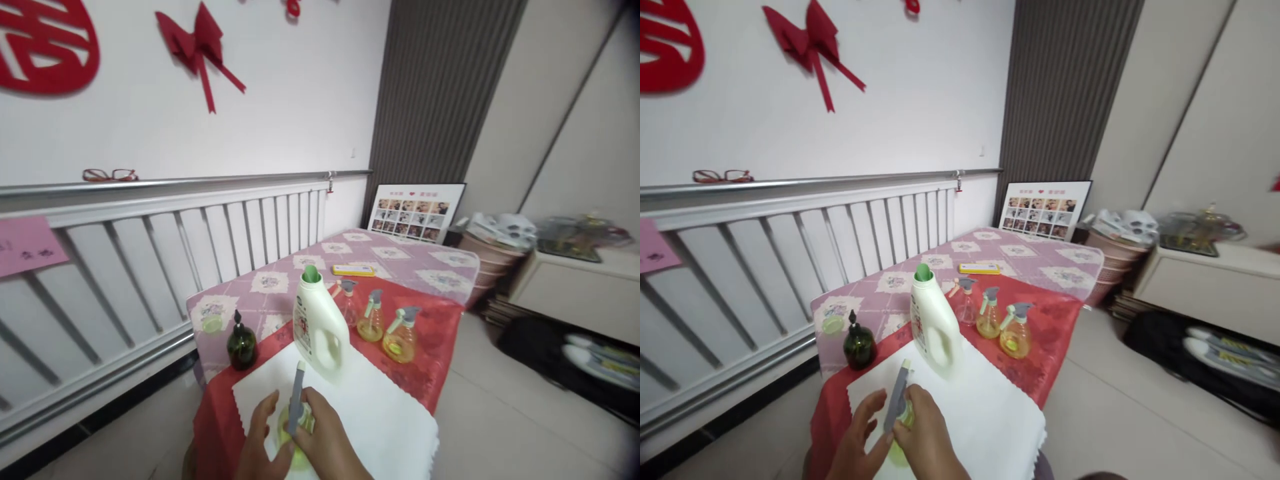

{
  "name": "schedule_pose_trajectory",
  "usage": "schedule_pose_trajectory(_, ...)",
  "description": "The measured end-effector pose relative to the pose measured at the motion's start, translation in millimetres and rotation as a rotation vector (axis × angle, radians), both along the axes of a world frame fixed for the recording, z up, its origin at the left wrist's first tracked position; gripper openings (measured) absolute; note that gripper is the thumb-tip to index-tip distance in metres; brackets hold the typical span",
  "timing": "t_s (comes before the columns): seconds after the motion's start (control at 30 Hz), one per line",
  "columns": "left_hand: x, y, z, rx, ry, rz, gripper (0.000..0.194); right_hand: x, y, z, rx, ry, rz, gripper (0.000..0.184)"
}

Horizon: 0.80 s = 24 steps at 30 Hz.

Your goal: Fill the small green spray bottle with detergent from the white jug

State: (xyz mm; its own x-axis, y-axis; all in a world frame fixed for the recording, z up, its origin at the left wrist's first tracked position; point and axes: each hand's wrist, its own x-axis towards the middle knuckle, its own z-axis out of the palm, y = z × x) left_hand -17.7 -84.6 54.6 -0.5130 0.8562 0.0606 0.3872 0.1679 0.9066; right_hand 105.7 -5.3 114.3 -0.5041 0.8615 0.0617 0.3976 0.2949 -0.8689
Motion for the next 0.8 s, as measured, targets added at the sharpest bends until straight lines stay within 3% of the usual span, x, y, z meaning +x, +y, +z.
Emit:
schedule_pose_trajectory(0.13, 11.5, 6.6, 28.9, 0.083, -0.028, 0.084, 0.043, -2.5, -6.1, 7.0, -0.084, 0.014, -0.044, 0.017)
schedule_pose_trajectory(0.23, 24.5, 15.4, 45.6, 0.029, -0.019, 0.135, 0.036, -4.7, -7.7, 7.5, -0.181, 0.094, -0.027, 0.011)
schedule_pose_trajectory(0.33, 28.8, 21.1, 54.4, -0.052, -0.015, 0.137, 0.03, -7.6, -6.5, 1.3, -0.144, 0.101, -0.03, 0.014)
schedule_pose_trajectory(0.43, 26.4, 21.4, 55.2, -0.06, -0.008, 0.112, 0.026, -12.4, -5.5, -11.4, -0.101, 0.082, -0.09, 0.018)
schedule_pose_trajectory(0.63, 19.2, 16.8, 46.9, 0.012, 0.026, 0.102, 0.022, -14.9, -12.7, -40.0, -0.123, 0.268, -0.118, 0.019)
schedule_pose_trajectory(0.8, 10.5, 17.2, 35.9, 0.077, 0.045, 0.052, 0.025, -4.9, -20.5, -48.1, -0.028, 0.396, -0.103, 0.032)
